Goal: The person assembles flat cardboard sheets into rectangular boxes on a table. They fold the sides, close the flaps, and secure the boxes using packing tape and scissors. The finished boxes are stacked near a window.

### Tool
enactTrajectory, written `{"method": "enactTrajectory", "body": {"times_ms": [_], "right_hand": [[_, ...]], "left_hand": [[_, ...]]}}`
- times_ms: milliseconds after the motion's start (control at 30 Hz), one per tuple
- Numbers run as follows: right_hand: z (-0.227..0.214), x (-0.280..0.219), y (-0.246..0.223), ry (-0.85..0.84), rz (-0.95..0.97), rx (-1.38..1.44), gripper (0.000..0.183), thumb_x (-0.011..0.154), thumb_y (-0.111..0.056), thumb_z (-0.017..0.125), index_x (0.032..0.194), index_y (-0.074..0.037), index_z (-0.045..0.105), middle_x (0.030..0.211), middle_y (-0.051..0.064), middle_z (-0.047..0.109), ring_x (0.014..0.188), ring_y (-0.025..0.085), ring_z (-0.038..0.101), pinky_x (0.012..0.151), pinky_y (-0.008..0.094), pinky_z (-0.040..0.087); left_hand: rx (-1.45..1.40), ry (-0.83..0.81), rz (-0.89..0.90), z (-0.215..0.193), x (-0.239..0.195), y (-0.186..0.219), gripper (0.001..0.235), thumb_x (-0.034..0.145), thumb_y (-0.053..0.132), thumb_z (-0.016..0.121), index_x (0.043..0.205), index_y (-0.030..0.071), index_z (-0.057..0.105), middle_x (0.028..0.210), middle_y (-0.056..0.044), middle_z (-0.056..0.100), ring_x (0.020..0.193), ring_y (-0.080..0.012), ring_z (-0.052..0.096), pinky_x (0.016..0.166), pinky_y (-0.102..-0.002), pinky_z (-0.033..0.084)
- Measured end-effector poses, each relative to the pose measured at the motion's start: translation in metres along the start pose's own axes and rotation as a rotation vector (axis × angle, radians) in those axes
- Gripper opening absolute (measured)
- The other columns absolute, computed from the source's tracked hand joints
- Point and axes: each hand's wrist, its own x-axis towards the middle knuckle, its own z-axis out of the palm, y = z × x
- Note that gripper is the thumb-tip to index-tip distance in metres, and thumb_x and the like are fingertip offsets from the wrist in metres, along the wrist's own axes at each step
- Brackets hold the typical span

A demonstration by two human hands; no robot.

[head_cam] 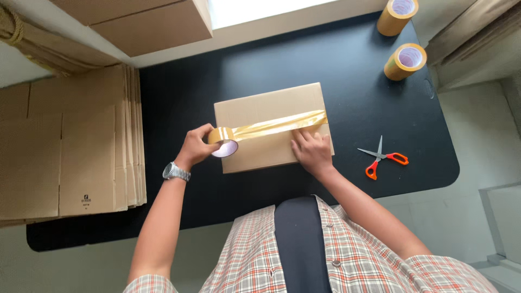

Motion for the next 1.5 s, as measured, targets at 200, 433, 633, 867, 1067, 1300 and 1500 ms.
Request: {"method": "enactTrajectory", "body": {"times_ms": [200,433,633,867,1067,1300,1500], "right_hand": [[0.017,-0.005,0.002,0.073,0.016,-0.016,0.038,0.109,-0.054,0.058,0.136,-0.036,0.078,0.117,-0.007,0.080,0.077,0.027,0.071,0.075,0.042,0.044],[0.002,-0.003,-0.002,0.232,-0.004,0.028,0.041,0.100,-0.048,0.070,0.137,-0.035,0.083,0.127,-0.010,0.084,0.075,0.026,0.068,0.079,0.040,0.045],[0.015,-0.008,-0.001,0.268,0.019,0.025,0.039,0.095,-0.049,0.073,0.131,-0.038,0.085,0.121,-0.014,0.085,0.072,0.024,0.064,0.078,0.040,0.046],[0.016,-0.014,0.002,0.346,0.032,0.158,0.032,0.088,-0.041,0.083,0.117,-0.030,0.091,0.113,-0.009,0.088,0.069,0.020,0.063,0.078,0.036,0.045],[0.022,-0.014,0.006,0.370,0.000,0.153,0.031,0.085,-0.042,0.086,0.113,-0.030,0.091,0.112,-0.008,0.089,0.071,0.021,0.064,0.079,0.036,0.047],[0.012,-0.013,0.004,0.317,0.013,0.187,0.031,0.086,-0.039,0.086,0.114,-0.027,0.092,0.113,-0.007,0.089,0.069,0.023,0.063,0.078,0.036,0.045],[0.011,-0.012,0.004,0.320,0.025,0.181,0.030,0.085,-0.039,0.086,0.113,-0.031,0.091,0.114,-0.010,0.089,0.069,0.022,0.064,0.078,0.035,0.045]], "left_hand": [[-0.545,-0.082,-0.119,-0.010,0.010,0.005,0.034,0.069,0.022,0.094,0.098,0.011,0.082,0.083,0.000,0.070,0.079,-0.0109,0.065,0.072,-0.032,0.060],[0.319,0.040,-0.203,-0.051,0.006,0.023,0.043,0.107,0.051,0.066,0.080,0.021,0.081,0.063,-0.004,0.072,0.063,-0.0309,0.076,0.067,-0.042,0.062],[0.120,-0.123,-0.294,-0.051,-0.023,0.009,0.041,0.098,0.056,0.070,0.087,0.019,0.085,0.079,-0.012,0.078,0.082,-0.0366,0.076,0.078,-0.049,0.060],[-0.191,-0.024,-0.367,-0.046,-0.047,0.011,0.029,0.091,0.037,0.087,0.091,0.009,0.087,0.078,-0.015,0.078,0.073,-0.0301,0.075,0.076,-0.042,0.060],[0.102,-0.066,-0.414,-0.040,-0.046,0.007,0.035,0.086,0.055,0.082,0.092,0.021,0.088,0.081,-0.011,0.080,0.084,-0.0385,0.080,0.077,-0.046,0.061],[0.153,-0.121,-0.410,-0.042,-0.042,0.011,0.038,0.098,0.053,0.077,0.095,0.017,0.087,0.083,-0.010,0.082,0.082,-0.0328,0.082,0.082,-0.041,0.063],[0.241,-0.206,-0.450,-0.037,-0.039,0.007,0.044,0.093,0.063,0.074,0.097,0.022,0.089,0.092,-0.010,0.085,0.096,-0.0380,0.083,0.089,-0.048,0.064]]}}
